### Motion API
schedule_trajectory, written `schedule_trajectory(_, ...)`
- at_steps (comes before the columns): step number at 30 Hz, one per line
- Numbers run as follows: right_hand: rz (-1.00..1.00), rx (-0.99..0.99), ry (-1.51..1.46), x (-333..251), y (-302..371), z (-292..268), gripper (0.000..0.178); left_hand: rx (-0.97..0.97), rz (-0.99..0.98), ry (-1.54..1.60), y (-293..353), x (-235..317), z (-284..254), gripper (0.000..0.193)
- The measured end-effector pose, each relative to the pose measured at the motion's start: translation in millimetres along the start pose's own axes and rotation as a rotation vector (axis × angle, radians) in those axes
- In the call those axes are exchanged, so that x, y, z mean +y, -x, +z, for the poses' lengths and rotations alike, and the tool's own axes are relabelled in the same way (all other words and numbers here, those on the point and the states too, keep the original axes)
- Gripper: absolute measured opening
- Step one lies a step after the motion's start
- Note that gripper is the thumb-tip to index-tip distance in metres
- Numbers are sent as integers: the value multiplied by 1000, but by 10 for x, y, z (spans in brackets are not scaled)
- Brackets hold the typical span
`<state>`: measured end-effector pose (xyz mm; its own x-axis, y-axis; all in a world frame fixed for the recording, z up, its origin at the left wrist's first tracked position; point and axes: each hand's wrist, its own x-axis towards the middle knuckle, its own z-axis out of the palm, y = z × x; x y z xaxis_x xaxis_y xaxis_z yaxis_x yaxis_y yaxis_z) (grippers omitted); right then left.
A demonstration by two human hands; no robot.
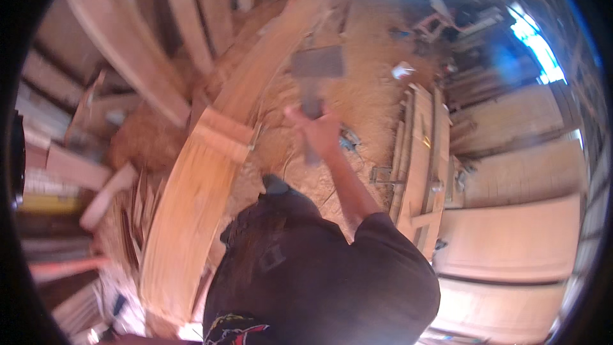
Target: The person uses a chisel and mallet to carve a wooden plank, repeatedly striking the chisel to remove wood and shape the piece. The person then applies glue to the carved wood.
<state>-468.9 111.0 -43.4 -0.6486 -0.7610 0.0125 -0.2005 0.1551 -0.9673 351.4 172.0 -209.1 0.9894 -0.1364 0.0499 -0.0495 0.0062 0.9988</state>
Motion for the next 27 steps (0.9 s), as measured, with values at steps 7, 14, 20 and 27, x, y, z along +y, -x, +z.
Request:
schedule_trajectory(7, -154, -71, -101, 23, -468, 63, 21, -464, 93, 449, 1302, 1275, 968, 54)
schedule_trajectory(14, -16, -399, 152, 524, -1090, 58, 24, -971, -227, 535, 3635, 1691, 1906, 38)
schedule_trajectory(20, 114, -642, 262, 636, -1854, 50, 24, -859, -224, 402, 5224, 1762, 2692, 25)
schedule_trajectory(27, -2, -900, 295, 788, -2694, 233, 30, -717, -238, 335, 5849, 1336, 3292, 19)
